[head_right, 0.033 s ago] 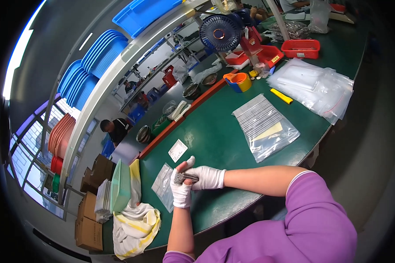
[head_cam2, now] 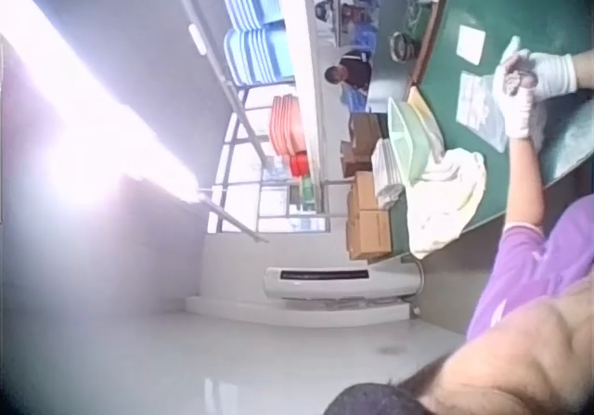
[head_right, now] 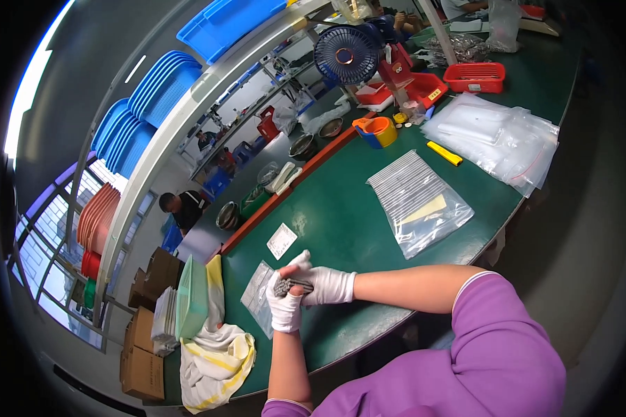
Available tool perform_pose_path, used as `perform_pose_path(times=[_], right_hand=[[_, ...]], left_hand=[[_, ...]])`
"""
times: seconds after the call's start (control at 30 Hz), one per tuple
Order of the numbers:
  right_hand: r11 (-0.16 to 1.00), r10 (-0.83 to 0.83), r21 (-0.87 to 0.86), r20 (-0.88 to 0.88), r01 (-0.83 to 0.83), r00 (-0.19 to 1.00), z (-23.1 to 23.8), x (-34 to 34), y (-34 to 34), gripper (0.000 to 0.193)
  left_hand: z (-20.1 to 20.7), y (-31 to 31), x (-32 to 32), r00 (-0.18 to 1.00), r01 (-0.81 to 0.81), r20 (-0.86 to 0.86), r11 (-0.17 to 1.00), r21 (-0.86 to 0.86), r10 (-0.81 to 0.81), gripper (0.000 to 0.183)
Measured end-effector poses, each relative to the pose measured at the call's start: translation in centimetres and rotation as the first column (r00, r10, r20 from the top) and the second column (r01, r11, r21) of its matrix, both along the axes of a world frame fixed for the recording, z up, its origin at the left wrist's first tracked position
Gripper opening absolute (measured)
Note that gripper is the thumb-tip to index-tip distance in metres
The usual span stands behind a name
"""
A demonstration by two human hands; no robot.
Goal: Counting a specific number of thin metal rods and placing them into clear plastic bags at a workstation.
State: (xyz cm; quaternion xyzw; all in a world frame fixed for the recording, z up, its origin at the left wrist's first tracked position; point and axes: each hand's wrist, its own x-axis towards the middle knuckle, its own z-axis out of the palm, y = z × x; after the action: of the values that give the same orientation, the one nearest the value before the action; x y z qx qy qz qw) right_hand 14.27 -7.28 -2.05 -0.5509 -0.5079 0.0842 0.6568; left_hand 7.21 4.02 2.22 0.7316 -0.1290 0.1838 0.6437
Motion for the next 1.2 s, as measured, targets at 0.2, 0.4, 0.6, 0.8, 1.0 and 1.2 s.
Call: perform_pose_path(times=[0.2, 0.4, 0.6, 0.8, 1.0, 1.2], right_hand=[[0.844, 0.145, -0.529, 0.055, -0.095, 0.988, 0.2, 0.9, -0.9, 0.024], [0.847, 0.19, -0.528, 0.183, -0.067, 0.965, 0.1, 1.0, -1.2, 0.029], [0.841, 0.059, -0.516, 0.385, 0.161, 0.921, 1.9, 0.2, -1.6, 0.037], [0.889, -0.01, -0.426, 0.347, 0.167, 0.938, 0.3, 1.2, -1.9, 0.032], [0.946, 0.096, -0.324, 0.339, 0.021, 0.936, -1.4, 2.0, -0.4, 0.044], [0.924, 0.253, -0.251, -0.158, -0.287, 0.954, -2.1, 1.8, -0.9, 0.037]], left_hand=[[0.5, 0.0, 0.1, 0.967, 0.062, -0.245, 0.998, -0.022, -0.066, 0.03], [-0.2, -0.8, 0.1, 0.958, 0.082, -0.277, 0.996, 0.018, -0.074, 0.029], [-0.7, -0.5, 0.3, 0.982, 0.047, -0.182, 0.998, -0.031, -0.052, 0.033], [-0.6, -1.2, 0.7, 0.97, 0.047, -0.236, 0.999, -0.021, -0.051, 0.02], [0.0, -1.0, 0.5, 0.965, 0.013, -0.26, 1.0, 0.01, -0.01, 0.031], [0.0, -2.5, 0.8, 0.97, 0.035, -0.237, 0.995, -0.093, -0.056, 0.026]])
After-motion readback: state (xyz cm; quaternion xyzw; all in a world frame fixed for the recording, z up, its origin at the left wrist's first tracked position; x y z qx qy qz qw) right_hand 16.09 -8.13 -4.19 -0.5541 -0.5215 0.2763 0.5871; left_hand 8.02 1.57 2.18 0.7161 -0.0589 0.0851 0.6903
